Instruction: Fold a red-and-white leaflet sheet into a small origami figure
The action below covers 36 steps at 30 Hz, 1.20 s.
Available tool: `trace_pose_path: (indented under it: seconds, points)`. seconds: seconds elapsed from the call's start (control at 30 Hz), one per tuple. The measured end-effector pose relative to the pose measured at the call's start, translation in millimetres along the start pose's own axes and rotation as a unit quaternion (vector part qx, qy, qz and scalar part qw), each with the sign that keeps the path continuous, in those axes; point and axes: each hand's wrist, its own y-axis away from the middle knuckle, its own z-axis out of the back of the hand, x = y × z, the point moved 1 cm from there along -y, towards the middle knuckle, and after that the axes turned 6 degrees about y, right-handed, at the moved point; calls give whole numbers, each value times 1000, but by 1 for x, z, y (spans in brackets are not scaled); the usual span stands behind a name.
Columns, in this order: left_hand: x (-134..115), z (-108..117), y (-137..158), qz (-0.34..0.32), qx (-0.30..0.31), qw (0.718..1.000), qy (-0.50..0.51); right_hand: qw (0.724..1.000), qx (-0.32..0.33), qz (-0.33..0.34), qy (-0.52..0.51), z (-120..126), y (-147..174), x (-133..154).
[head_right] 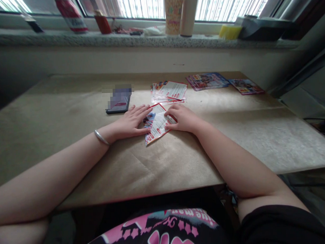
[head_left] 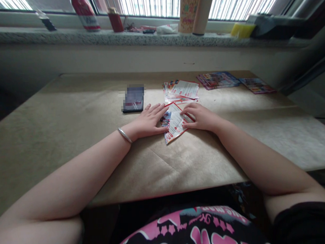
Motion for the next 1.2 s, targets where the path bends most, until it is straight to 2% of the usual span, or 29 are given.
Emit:
trace_pose_path:
  seconds: [0.27,0.6,0.8,1.0,1.2]
  points:
    - [0,-3,1,3,-21,1000,-6,1000,21,-9,14,-8,0,1]
    - [-1,-1,0,2,-48,999,11,999,30,3,23,-7,-2,1]
    - [2,-1,-3,-15,-66,996,55,1000,29,5,7,-9,-2,-1]
    - [3,-2,-1,-25,-66,997,44,998,58,17,-25,-6,-2,0]
    - [-1,2,1,-72,-82,989,97,997,66,20,-36,-6,-2,-3]
